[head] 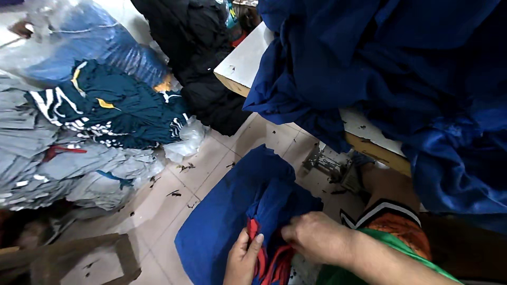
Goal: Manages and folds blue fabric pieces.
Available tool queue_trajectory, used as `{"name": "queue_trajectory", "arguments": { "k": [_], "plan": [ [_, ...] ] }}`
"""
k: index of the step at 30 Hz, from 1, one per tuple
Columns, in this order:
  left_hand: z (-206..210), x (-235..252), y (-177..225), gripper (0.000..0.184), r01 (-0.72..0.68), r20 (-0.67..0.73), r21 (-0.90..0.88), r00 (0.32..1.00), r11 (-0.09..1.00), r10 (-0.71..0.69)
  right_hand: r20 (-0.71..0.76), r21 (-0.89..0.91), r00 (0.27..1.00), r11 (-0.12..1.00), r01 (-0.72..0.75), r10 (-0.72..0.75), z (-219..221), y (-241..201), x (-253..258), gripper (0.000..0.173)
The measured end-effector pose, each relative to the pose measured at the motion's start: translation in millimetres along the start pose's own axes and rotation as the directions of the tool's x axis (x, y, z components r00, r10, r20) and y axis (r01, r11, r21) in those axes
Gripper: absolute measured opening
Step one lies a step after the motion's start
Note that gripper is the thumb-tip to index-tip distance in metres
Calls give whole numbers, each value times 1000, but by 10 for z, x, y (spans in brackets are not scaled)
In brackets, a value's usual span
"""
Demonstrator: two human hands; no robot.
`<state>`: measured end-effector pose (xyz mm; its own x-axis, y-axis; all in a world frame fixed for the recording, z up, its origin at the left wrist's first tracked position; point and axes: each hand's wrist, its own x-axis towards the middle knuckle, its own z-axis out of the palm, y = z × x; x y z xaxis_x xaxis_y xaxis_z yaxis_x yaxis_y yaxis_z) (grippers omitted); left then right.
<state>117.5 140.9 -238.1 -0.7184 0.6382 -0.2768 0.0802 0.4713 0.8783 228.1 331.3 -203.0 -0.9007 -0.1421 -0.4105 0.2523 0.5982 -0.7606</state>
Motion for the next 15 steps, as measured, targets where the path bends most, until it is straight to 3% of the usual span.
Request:
{"name": "queue_trajectory", "arguments": {
  "k": [2, 4, 6, 8, 10, 12, 15],
  "plan": [
    [-21, -47, 1, 48, -86, 118, 174, 991, 981, 66, -129, 90, 992, 996, 12, 0, -101, -23, 37, 21],
    [19, -67, 27, 71, -138, 163, 322, 983, 937, 89, -157, 134, 987, 991, -2, 23, -157, -80, 78, 22],
    [87, -57, 66, 46, -100, 80, 374, 994, 922, 75, -188, 162, 982, 987, 4, 27, -104, -112, 110, 23],
    [104, 14, 40, 28, 31, -65, 253, 998, 967, -16, -259, 191, 966, 980, 56, -4, -2, -73, 108, 27],
    [69, 95, -14, 25, 145, -134, -17, 980, 989, -146, -295, 93, 951, 987, 127, -95, 111, 56, 75, 29],
    [27, 135, -47, 26, 187, -140, -190, 967, 964, -215, -187, -73, 971, 988, 138, -149, 218, 227, 30, 26],
    [13, 151, -51, 29, 209, -121, -204, 964, 956, -237, 52, -207, 998, 978, 35, -25, 282, 361, -9, 27]
  ]
}}
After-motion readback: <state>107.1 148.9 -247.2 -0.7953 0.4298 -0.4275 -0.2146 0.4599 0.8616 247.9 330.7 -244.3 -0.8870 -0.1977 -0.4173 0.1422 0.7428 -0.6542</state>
